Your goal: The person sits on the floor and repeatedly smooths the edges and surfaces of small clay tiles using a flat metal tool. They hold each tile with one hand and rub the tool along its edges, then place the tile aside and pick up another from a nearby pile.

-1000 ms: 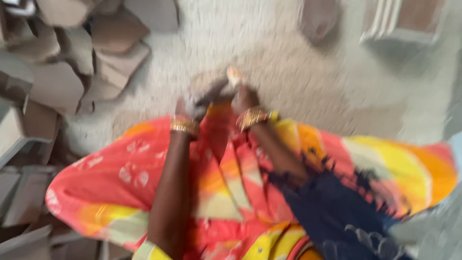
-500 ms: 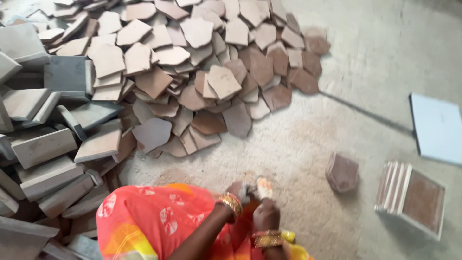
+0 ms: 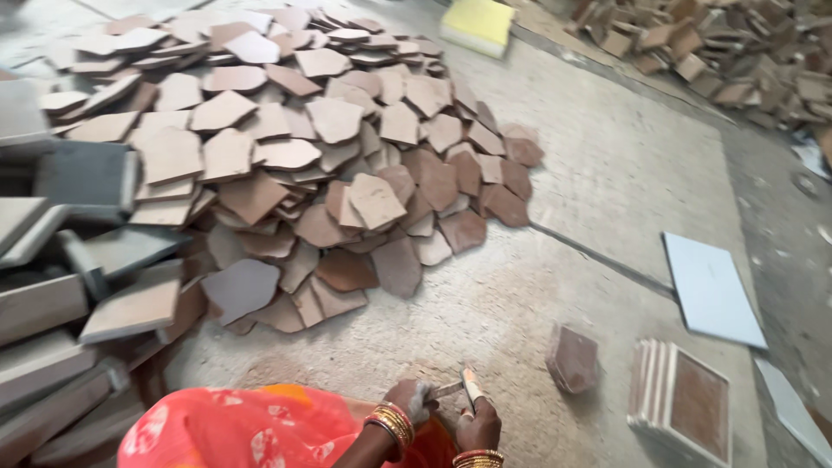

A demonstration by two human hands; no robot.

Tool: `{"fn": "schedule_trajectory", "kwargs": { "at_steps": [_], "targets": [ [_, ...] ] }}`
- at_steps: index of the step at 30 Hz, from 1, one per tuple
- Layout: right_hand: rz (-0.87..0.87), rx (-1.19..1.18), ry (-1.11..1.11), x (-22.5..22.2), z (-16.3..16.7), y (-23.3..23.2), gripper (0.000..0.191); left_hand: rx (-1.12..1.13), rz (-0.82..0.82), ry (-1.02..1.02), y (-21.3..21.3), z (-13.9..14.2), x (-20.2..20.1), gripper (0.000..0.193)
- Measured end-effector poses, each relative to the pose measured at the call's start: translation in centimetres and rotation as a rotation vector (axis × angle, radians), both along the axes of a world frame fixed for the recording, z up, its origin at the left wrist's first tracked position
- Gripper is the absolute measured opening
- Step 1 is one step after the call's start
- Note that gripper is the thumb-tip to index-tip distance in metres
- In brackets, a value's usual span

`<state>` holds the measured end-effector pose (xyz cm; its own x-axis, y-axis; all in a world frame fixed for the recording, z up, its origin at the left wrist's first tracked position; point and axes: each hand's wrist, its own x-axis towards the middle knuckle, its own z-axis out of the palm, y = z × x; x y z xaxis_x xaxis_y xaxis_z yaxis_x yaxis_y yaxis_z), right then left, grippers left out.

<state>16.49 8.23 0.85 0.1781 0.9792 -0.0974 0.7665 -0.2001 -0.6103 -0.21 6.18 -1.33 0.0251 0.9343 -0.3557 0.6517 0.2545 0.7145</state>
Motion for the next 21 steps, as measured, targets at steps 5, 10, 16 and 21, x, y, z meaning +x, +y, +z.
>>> {"fn": "schedule_trajectory", "kwargs": {
  "at_steps": [5, 10, 16, 21],
  "targets": [
    [0.128, 0.202, 0.009, -0.6, 1.0, -4.2, 0.036, 0.055, 0.010, -0.019, 0.0, 2.4, 1.2, 0.026],
    [0.274, 0.241, -0.095, -1.6, 1.9, -4.7, 0.042, -0.015, 0.031, -0.012, -0.6, 0.9, 0.4, 0.050],
    [0.305, 0.273, -0.179, -1.5, 2.8, -5.4, 0.051, -0.043, -0.062, 0.040, -1.8, -3.8, 0.9, 0.053],
    [0.327, 0.264, -0.232, -1.6, 3.1, -8.1, 0.058, -0.021, 0.019, -0.018, -4.3, -4.8, 0.0, 0.047]
  ]
}}
